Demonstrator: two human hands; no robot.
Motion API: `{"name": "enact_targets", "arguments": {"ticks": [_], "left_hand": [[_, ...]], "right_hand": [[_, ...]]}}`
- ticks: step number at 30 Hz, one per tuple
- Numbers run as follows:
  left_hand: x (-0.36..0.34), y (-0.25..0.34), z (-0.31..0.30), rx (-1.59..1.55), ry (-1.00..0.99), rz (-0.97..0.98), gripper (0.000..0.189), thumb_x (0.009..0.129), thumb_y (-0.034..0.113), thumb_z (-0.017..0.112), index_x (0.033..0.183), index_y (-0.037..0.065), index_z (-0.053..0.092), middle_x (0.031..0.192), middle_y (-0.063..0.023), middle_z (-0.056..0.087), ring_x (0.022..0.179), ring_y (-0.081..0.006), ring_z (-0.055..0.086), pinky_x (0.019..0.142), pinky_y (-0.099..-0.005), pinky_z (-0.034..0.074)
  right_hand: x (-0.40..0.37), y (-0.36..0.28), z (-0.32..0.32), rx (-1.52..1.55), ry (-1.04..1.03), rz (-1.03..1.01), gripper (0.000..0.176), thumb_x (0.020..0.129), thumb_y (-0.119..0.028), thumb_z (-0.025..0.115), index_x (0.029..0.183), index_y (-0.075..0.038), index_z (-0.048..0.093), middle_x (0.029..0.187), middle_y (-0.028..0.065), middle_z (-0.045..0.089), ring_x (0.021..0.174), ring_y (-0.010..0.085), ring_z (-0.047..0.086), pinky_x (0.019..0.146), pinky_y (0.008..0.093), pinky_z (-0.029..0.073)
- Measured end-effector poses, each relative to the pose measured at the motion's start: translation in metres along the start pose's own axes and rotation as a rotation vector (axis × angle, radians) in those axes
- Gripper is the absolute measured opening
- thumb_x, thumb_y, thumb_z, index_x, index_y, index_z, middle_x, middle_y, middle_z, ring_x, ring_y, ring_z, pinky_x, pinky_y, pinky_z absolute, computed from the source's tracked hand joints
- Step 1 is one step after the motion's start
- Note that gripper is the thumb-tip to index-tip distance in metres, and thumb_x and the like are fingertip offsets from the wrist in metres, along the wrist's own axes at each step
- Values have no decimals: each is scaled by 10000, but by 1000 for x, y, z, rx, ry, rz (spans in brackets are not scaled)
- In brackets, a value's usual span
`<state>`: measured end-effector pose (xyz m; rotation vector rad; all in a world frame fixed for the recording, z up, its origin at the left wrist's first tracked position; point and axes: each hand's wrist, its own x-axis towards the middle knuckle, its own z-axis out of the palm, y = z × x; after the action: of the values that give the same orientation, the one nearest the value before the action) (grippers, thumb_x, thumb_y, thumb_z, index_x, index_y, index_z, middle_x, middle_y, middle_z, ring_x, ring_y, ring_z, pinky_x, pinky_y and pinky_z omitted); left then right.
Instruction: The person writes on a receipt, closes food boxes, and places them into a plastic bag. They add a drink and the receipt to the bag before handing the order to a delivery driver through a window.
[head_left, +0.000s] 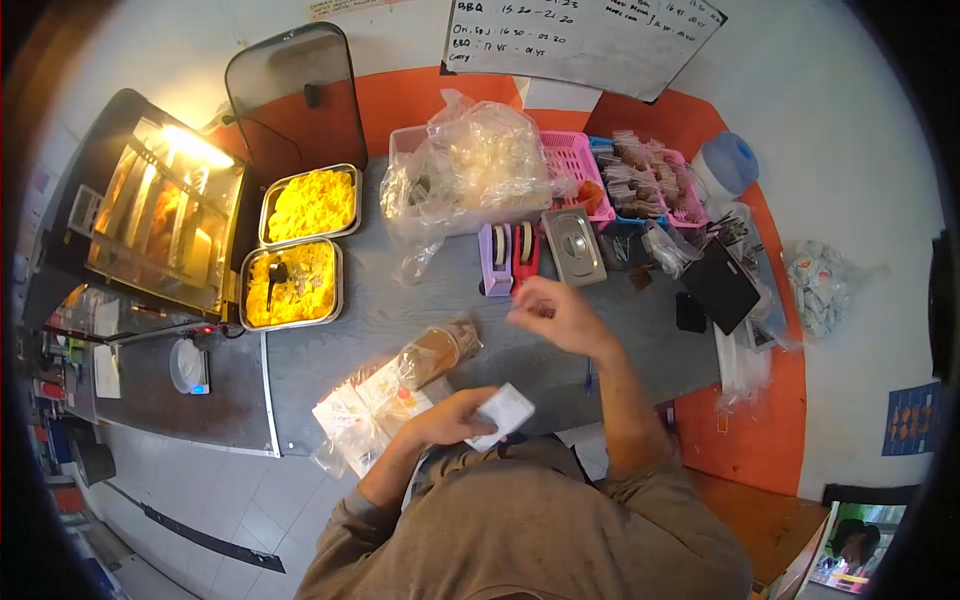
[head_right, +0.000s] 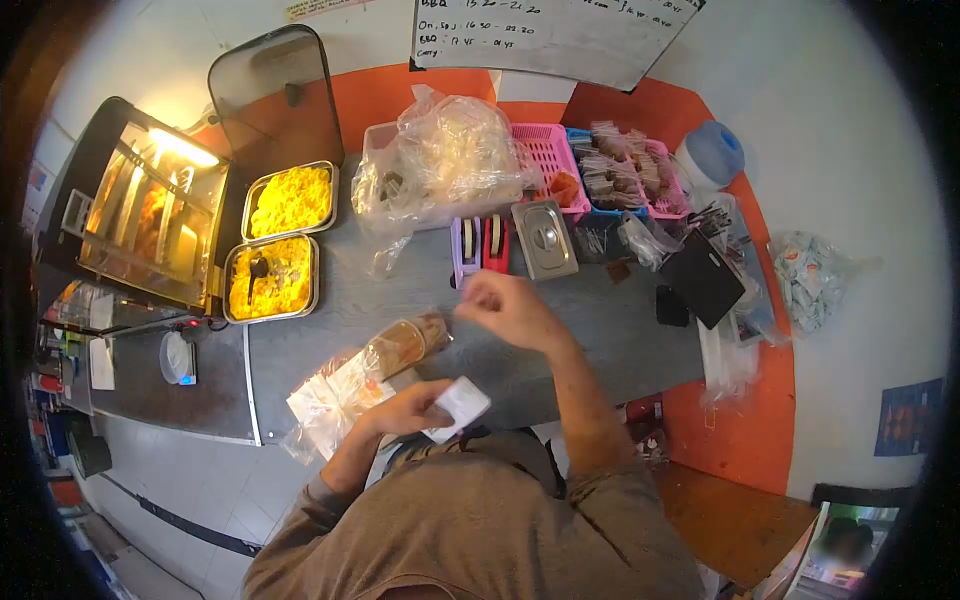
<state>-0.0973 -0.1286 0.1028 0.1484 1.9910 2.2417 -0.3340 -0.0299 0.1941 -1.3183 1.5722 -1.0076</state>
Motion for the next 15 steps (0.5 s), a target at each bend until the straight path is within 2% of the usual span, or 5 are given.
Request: {"name": "enact_targets", "arguments": {"ticks": [2, 6, 8, 11, 15], "left_hand": [[-9, 20, -5, -482, 272, -119, 583, 806, -60, 647, 1344, 14, 435, 1166, -86, 616, 1069, -181, 604, 909, -335, 487], [-12, 9, -21, -759, 428, -111, 614, 757, -132, 650, 1317, 15, 447, 1177, -111, 614, 1078, -191, 611, 896, -338, 509], [-8, 20, -26, -906, 451, -136, 630, 735, -146, 658, 1307, 19, 453, 1183, -114, 613, 1076, -200, 614, 895, -348, 515], [-9, 17, -32, -953, 335, -190, 624, 708, -149, 663, 1277, 22, 471, 1081, -81, 622, 1004, -207, 624, 886, -373, 521], [-1, 38, -31, -912, 300, -96, 620, 774, -25, 670, 1340, 12, 420, 981, -116, 591, 904, -216, 604, 863, -371, 504]], "right_hand": [[-4, 72, 10, 129, 601, 296, 270, 880, -252, 668, 1010, -19, 624, 714, 59, 609, 683, 108, 583, 605, 284, 477], [25, 206, 52, 166, 888, 483, 360, 893, -331, 655, 1070, -17, 640, 707, 70, 617, 696, 114, 587, 610, 285, 477], [54, 265, 56, -537, 1257, 196, 389, 893, -371, 647, 1032, -9, 675, 704, 62, 640, 692, 111, 581, 600, 288, 472], [81, 271, 37, 220, 1098, 569, 352, 862, -383, 670, 1031, -75, 692, 807, 39, 649, 602, 111, 547, 478, 266, 447], [76, 223, 26, 689, 1102, 623, 207, 783, -235, 752, 897, -67, 710, 780, 12, 659, 607, 108, 552, 547, 236, 447]]}}
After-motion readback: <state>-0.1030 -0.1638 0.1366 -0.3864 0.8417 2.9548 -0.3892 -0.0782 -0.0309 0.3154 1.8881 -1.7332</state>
